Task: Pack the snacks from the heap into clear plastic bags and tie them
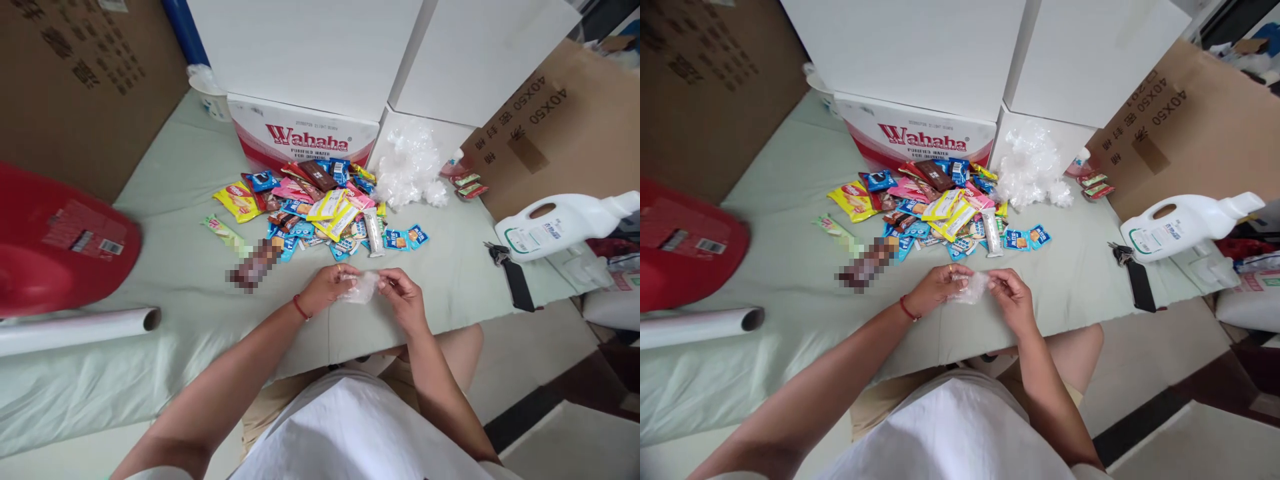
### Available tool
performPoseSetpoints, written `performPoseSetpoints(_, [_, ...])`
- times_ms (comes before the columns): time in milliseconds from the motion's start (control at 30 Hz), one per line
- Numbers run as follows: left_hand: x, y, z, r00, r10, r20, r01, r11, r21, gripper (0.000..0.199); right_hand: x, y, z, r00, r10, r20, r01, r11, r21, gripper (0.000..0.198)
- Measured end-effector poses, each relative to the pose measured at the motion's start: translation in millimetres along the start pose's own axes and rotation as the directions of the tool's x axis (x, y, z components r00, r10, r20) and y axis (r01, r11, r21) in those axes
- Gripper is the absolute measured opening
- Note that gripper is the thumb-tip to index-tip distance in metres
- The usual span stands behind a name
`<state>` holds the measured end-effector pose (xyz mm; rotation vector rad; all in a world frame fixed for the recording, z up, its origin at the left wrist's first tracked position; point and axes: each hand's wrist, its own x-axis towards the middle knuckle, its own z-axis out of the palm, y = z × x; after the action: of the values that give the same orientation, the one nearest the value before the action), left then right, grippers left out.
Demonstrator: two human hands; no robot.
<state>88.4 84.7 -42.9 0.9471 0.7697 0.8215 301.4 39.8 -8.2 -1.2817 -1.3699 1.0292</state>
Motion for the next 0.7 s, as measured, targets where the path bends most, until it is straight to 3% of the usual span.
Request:
performPoseSetpoints(100, [2.8,0.2,-4.8,0.996,0.029,-0.087,-0.032,0.999,-0.042,0.059,0.8,6.6,-8.8,0.995,0.034,-0.091,-0.031,0.999,0.036,0.033])
performPoseSetpoints(267, [5.4,2.3,-7.6,0.984,0.028,-0.177,-0.041,0.997,-0.071,0.055,-4.6,20.2,-34.5,0.996,0.054,-0.076,-0.058,0.996,-0.064,0.013])
performPoseSetpoints(367, [5.9,0.8,-4.9,0.973,0.073,-0.221,-0.075,0.997,-0.002,0.052,-6.6,18.1,-35.4,0.967,0.092,-0.237,-0.109,0.992,-0.063,0.018])
performPoseSetpoints(433, [5.7,-0.8,-2.7,0.969,0.11,-0.221,-0.101,0.994,0.052,0.05,-3.6,11.2,-27.4,0.957,0.075,-0.279,-0.106,0.989,-0.098,0.026])
performPoseSetpoints(533, [4.0,-2.0,-0.5,0.977,0.127,-0.169,-0.117,0.991,0.07,0.049,7.1,1.4,-9.7,0.989,0.056,-0.139,-0.087,0.969,-0.231,0.04])
performPoseSetpoints(633, [1.3,-0.9,0.6,0.986,0.115,-0.12,-0.116,0.993,-0.003,0.051,17.9,1.7,2.4,0.996,0.092,-0.012,-0.091,0.961,-0.261,0.023])
performPoseSetpoints(700, [0.5,0.2,1.3,0.992,0.084,-0.093,-0.093,0.992,-0.089,0.055,21.1,6.3,3.9,0.994,0.106,-0.008,-0.105,0.967,-0.23,0.018])
